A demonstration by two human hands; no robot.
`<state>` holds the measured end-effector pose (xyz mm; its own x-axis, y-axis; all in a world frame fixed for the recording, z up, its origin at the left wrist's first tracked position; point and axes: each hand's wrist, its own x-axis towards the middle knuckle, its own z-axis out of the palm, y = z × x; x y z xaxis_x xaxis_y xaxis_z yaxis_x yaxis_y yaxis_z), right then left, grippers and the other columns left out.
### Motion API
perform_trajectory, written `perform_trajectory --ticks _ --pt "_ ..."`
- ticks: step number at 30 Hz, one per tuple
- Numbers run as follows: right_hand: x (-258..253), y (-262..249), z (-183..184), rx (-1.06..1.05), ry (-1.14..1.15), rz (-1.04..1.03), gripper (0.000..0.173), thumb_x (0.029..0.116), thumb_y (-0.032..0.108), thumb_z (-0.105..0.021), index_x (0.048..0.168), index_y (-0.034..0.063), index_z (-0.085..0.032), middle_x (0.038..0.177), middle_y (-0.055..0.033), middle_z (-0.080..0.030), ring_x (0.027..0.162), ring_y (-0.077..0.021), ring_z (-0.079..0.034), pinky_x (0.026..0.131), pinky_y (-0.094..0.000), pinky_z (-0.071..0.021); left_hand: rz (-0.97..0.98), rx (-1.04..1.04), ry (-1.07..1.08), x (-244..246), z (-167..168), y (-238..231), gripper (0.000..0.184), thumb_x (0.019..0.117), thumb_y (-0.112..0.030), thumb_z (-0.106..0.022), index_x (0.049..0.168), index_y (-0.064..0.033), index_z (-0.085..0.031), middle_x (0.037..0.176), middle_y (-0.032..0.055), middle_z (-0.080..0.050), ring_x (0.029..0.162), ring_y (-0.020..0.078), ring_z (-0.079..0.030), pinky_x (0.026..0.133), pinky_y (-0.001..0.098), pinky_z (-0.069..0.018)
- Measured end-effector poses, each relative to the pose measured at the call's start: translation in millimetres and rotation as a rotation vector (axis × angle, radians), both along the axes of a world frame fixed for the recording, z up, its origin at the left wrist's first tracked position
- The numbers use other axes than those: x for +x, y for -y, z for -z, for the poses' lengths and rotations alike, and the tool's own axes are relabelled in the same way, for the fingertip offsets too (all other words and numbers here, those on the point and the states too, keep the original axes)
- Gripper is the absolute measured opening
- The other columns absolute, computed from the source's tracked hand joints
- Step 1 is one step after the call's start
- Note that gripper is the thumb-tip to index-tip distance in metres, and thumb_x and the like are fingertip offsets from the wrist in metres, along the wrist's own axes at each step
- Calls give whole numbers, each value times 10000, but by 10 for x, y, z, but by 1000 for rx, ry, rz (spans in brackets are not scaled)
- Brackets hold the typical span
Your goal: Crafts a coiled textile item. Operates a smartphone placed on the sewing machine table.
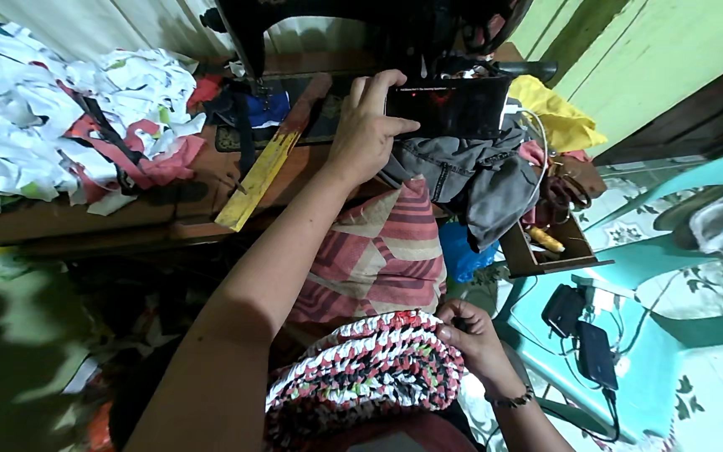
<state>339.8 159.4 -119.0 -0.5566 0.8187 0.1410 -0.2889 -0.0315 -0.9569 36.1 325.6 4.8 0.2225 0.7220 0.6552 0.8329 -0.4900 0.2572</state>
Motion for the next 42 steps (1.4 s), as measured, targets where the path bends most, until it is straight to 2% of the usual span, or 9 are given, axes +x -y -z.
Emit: perform_trajectory --ticks 10,26,28,29,31,33,38,42 --pt "-2 -2 3 3 -10 -6 130 901 272 -780 954 159 -741 833 92 -688 712 48 -607 642 -125 -514 2 -16 -21 3 16 -10 451 932 12 -510 1100 -280 -810 1502 143 -490 1378 370 -420 1099 547 -387" --pt "-4 1 6 -9 -10 -1 127 901 272 -780 950 161 -743 832 85 -692 709 40 -614 641 -131 -520 17 -94 -24 14 7 -7 454 923 23 -482 1085 -260 -799 1560 147 -414 1416 367 -378 1113 557 -361" --pt "-3 0 6 -5 -7 -1 128 900 276 -780 951 165 -744 833 91 -692 709 43 -612 644 -129 -518 -27 -101 -18 28 4 -8 474 918 31 -486 1156 -256 -779 1572 151 -399 1419 374 -379 1115 559 -365" --pt "-3 0 8 -3 -8 0 128 899 277 -781 949 166 -743 833 92 -690 710 44 -610 643 -129 -517 -65 -113 -11 37 0 -12 503 918 34 -490 1239 -256 -747 1585 151 -380 1426 375 -375 1121 557 -367" --pt "-1 2 7 -3 -4 1 130 898 280 -782 949 167 -743 836 94 -691 715 42 -612 646 -130 -517 -130 -147 -10 49 -10 -18 600 911 37 -509 1436 -235 -613 1623 152 -324 1441 383 -357 1125 561 -367" --pt "-4 0 3 -6 -6 2 130 896 276 -784 951 165 -745 839 92 -695 716 41 -616 645 -131 -520 -146 -145 -12 47 -8 -21 664 903 35 -520 1519 -212 -517 1634 157 -299 1449 393 -347 1121 570 -368" --pt "-6 -6 7 -3 -8 -3 123 901 270 -779 949 162 -744 836 88 -692 715 41 -612 648 -131 -518 -110 -82 -3 35 22 -31 602 909 34 -497 1438 -232 -606 1605 169 -345 1424 389 -385 1110 545 -390" --pt "-7 -5 -2 1 -8 -1 124 902 272 -779 947 162 -742 841 91 -688 721 43 -611 648 -130 -517 -74 -68 13 29 29 -27 508 916 36 -490 1289 -240 -698 1598 180 -345 1439 391 -368 1116 551 -387"
